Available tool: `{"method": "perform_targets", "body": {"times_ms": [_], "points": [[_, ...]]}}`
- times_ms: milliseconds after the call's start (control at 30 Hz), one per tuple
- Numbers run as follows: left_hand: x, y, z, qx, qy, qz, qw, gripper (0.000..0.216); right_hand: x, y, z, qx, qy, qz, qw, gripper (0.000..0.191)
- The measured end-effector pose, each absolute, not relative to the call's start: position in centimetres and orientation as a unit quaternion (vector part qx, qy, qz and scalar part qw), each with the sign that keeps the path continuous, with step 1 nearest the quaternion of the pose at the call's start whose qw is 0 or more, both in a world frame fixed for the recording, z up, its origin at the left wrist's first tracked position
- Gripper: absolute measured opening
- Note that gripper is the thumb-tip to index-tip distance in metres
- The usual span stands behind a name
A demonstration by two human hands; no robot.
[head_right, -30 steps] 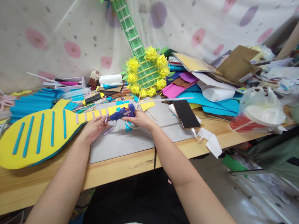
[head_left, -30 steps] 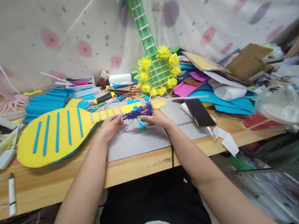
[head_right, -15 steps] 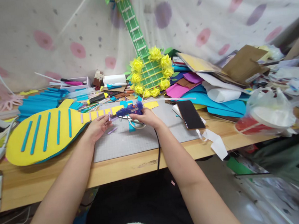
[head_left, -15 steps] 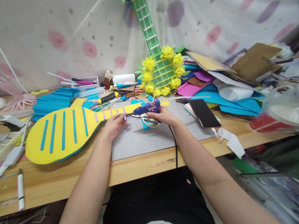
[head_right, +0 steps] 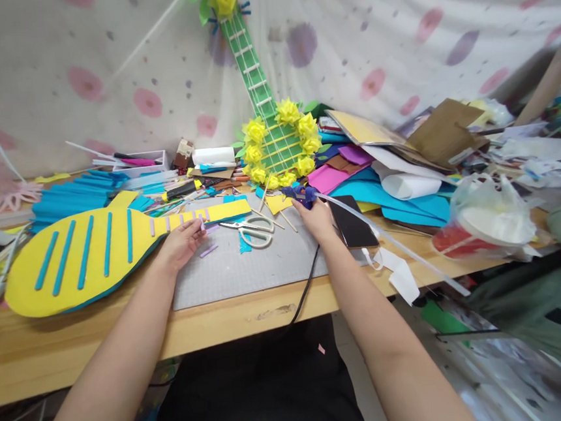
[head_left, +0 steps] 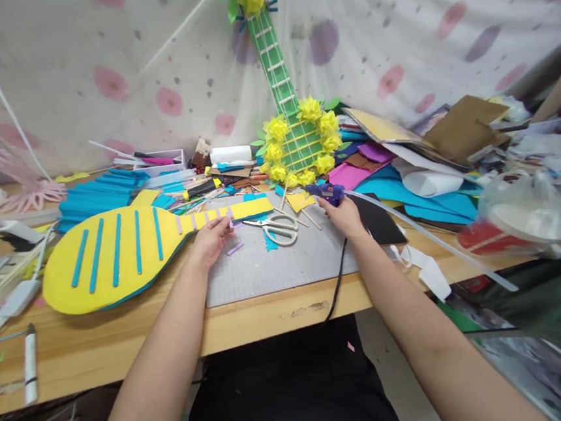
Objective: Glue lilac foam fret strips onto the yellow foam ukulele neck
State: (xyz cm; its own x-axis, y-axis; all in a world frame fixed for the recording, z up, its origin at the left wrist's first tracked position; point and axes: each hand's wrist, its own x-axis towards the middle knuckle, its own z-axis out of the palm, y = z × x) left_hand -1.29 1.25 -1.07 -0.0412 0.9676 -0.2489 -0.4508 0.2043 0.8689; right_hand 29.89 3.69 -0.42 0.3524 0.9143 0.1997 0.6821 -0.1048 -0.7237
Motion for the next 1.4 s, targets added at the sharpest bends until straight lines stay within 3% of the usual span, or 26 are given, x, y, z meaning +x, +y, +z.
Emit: {"method": "perform_targets", "body": {"times_ms": [200, 500, 700, 833, 900, 967, 1067, 1300, 1400], "points": [[-1.2, 1.2, -0.9, 0.277, 0.457, 0.564, 0.63, 0.013, 29.5, 3.3, -1.1, -0.763, -0.559, 0.095, 0.31, 0.05], [-1.1, 1.3, -1.0, 0.282, 0.46, 0.565, 0.624, 0.017, 29.7, 3.2, -1.4, -0.774, -0.57, 0.102, 0.257, 0.055], [-0.8, 1.2, -0.6, 0.269, 0.456, 0.583, 0.617, 0.019, 30.6, 1.3, 0.5, -0.761, -0.625, 0.009, 0.172, 0.058], [-0.5, 1.3, -0.4, 0.232, 0.422, 0.586, 0.652, 0.012, 30.1, 0.2, 2.8, -0.743, -0.648, 0.131, 0.109, 0.046], [-0.4, 1.2, -0.4, 0.218, 0.376, 0.564, 0.702, 0.009, 28.3, 0.1, 3.5, -0.648, -0.709, 0.235, 0.153, 0.038], [-0.3, 1.0, -0.4, 0.202, 0.327, 0.532, 0.754, 0.007, 25.5, 0.3, 3.8, -0.527, -0.738, 0.328, 0.264, 0.038], [0.0, 0.6, -0.2, 0.172, 0.284, 0.503, 0.798, 0.005, 20.5, 1.1, 3.3, -0.422, -0.719, 0.42, 0.359, 0.041], [-0.2, 0.6, 0.1, 0.095, 0.22, 0.51, 0.826, 0.016, 13.4, 3.3, 0.8, -0.28, -0.683, 0.536, 0.409, 0.063], [-0.3, 0.4, 0.4, 0.062, 0.187, 0.528, 0.826, 0.018, 12.4, 3.7, 0.0, -0.254, -0.632, 0.579, 0.448, 0.062]]}}
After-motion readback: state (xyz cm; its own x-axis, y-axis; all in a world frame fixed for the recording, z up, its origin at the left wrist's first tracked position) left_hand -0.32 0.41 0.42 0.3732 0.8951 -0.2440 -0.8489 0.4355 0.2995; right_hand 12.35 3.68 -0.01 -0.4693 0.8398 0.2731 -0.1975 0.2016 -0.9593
